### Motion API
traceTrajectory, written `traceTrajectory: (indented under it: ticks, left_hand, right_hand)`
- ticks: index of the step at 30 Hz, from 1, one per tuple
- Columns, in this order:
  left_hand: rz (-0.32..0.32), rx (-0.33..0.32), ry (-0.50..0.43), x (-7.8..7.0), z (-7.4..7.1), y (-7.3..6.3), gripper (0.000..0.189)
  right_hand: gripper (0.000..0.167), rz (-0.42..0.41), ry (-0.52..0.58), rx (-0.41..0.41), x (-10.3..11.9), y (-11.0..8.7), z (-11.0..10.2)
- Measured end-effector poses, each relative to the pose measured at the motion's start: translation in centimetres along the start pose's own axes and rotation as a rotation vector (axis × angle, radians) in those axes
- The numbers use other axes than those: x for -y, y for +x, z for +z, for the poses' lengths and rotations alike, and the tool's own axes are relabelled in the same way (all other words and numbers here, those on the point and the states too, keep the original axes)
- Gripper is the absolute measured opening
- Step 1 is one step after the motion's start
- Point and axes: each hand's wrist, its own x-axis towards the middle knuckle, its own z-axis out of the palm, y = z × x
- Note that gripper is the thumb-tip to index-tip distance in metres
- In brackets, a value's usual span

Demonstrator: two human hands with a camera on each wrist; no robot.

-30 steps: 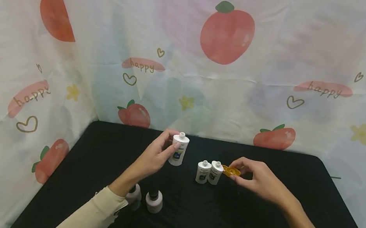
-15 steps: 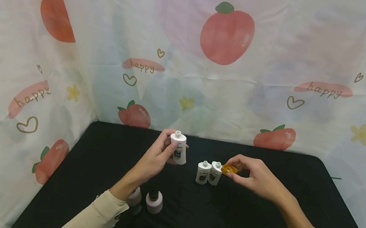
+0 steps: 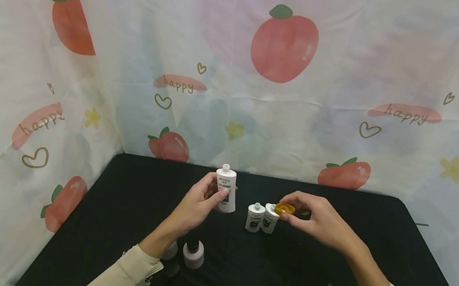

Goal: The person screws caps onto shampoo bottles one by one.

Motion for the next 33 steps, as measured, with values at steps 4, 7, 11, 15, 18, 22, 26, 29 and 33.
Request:
traceTrajectory:
  ticks: [4,7,11,15,18,22,26,29,33]
  left_hand:
    - [-0.008,-0.005,-0.004,0.1,0.2,-0.1,0.041]
    - [-0.003,-0.003,0.003,0.1,0.4,-0.1,0.041]
    - [0.006,-0.011,0.015,0.2,0.7,-0.1,0.039]
    - [0.007,-0.026,0.004,0.1,1.1,-0.2,0.036]
    - [0.006,-0.039,0.004,0.2,1.3,-0.3,0.035]
    - [0.003,-0.047,-0.007,0.2,1.7,-0.6,0.036]
    - [-0.007,-0.054,-0.017,0.0,2.0,-0.8,0.037]
    - [-0.006,-0.062,-0.015,0.0,2.2,-0.9,0.037]
    - [-0.002,-0.064,-0.015,0.1,2.5,-1.1,0.038]
  right_hand:
    - [0.029,0.009,0.04,-0.019,0.2,0.3,0.1]
    - [0.029,0.016,0.078,-0.042,0.4,0.5,0.2]
    - [0.028,0.025,0.121,-0.068,0.6,0.9,0.4]
    - [0.028,0.026,0.162,-0.081,0.8,1.2,0.5]
    - [0.028,0.019,0.186,-0.09,1.0,1.4,0.5]
    - [0.028,0.015,0.197,-0.095,1.3,1.7,0.5]
    - [0.03,0.013,0.206,-0.093,1.7,1.9,0.5]
    - [0.032,-0.002,0.227,-0.087,1.9,2.1,0.5]
    - [0.034,-0.034,0.264,-0.076,2.1,2.4,0.6]
